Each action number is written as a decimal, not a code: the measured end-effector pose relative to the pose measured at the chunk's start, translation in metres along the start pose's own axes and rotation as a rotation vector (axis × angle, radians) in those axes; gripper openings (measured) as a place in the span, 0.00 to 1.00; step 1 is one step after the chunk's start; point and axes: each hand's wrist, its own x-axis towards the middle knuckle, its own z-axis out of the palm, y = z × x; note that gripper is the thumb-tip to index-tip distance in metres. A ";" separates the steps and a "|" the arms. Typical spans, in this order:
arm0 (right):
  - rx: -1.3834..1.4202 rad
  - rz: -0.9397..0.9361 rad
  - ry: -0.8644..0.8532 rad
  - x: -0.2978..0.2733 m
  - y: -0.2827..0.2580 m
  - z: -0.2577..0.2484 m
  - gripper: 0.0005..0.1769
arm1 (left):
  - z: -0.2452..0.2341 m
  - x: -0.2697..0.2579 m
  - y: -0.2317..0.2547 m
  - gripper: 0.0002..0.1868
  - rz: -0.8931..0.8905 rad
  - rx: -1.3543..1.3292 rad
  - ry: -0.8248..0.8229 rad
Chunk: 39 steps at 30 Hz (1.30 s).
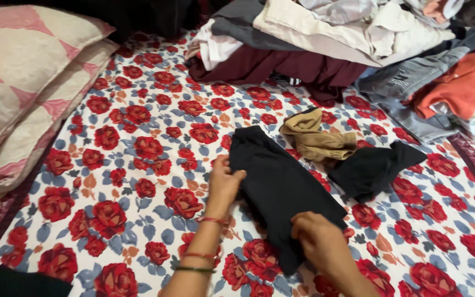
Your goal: The person folds pieces of children's clothing, including a black t-shirt, tan shorts, and orange shorts, by hand on a bed.
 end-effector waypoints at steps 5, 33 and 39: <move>0.057 0.344 0.133 0.004 0.027 -0.028 0.19 | -0.060 -0.038 0.031 0.31 -0.026 -0.253 0.297; 0.394 -0.306 -0.034 0.105 -0.039 -0.081 0.31 | -0.025 -0.083 0.171 0.15 0.906 0.557 -0.409; 0.573 0.052 -0.119 0.083 -0.028 -0.147 0.12 | -0.020 -0.080 0.212 0.22 0.259 0.615 -0.681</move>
